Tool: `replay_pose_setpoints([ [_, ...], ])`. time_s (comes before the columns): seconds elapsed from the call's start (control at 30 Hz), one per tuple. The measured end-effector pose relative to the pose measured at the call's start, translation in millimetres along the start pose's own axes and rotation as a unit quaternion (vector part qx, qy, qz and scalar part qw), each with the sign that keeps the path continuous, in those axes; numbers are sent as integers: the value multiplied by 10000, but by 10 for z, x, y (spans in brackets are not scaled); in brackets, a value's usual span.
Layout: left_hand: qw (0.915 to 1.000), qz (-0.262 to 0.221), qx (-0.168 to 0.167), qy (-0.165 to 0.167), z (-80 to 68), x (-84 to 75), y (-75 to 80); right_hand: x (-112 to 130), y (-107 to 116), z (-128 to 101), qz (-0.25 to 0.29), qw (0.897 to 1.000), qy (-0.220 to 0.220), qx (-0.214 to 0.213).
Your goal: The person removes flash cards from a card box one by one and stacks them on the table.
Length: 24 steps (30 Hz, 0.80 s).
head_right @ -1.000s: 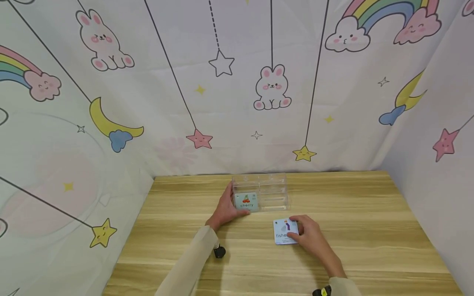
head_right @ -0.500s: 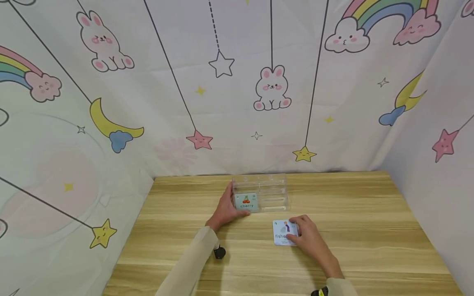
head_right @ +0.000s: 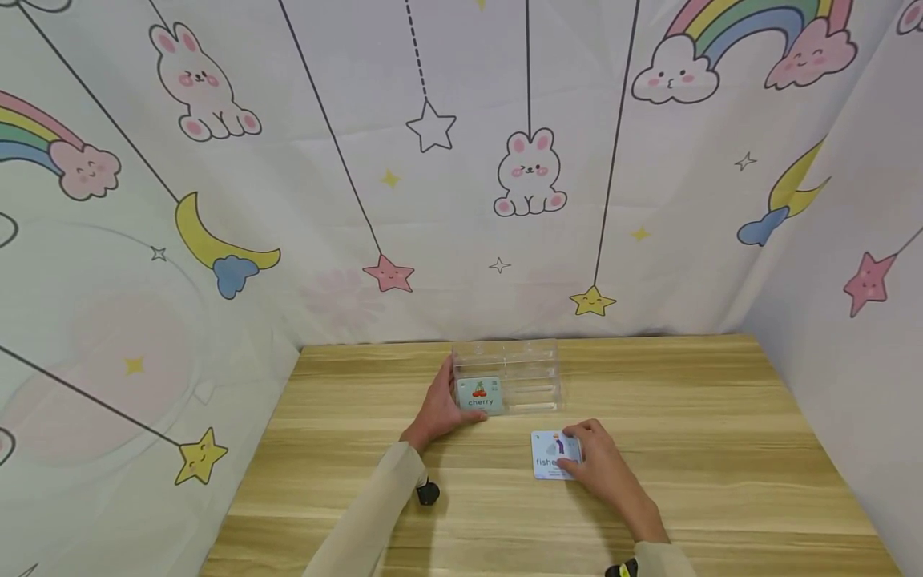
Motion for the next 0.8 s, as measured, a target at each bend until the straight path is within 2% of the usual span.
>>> replay_pose_setpoints([
  [0.57,9999,57,-16,-110,17,4,-2,26,-10,4,-110,9995,-199,204],
  [0.8,10000,23,-10,-71,16,5,0,41,20,1,-147,9997,-84,179],
])
Point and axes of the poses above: each hand's wrist, its own z-axis towards the middle knuckle, its own y-axis out of the back of the hand, x = y × z, the point moved 9 cm from there along z, towards the middle knuckle, and after that the axes turned 14 degrees about x, right-handed, at the moved point
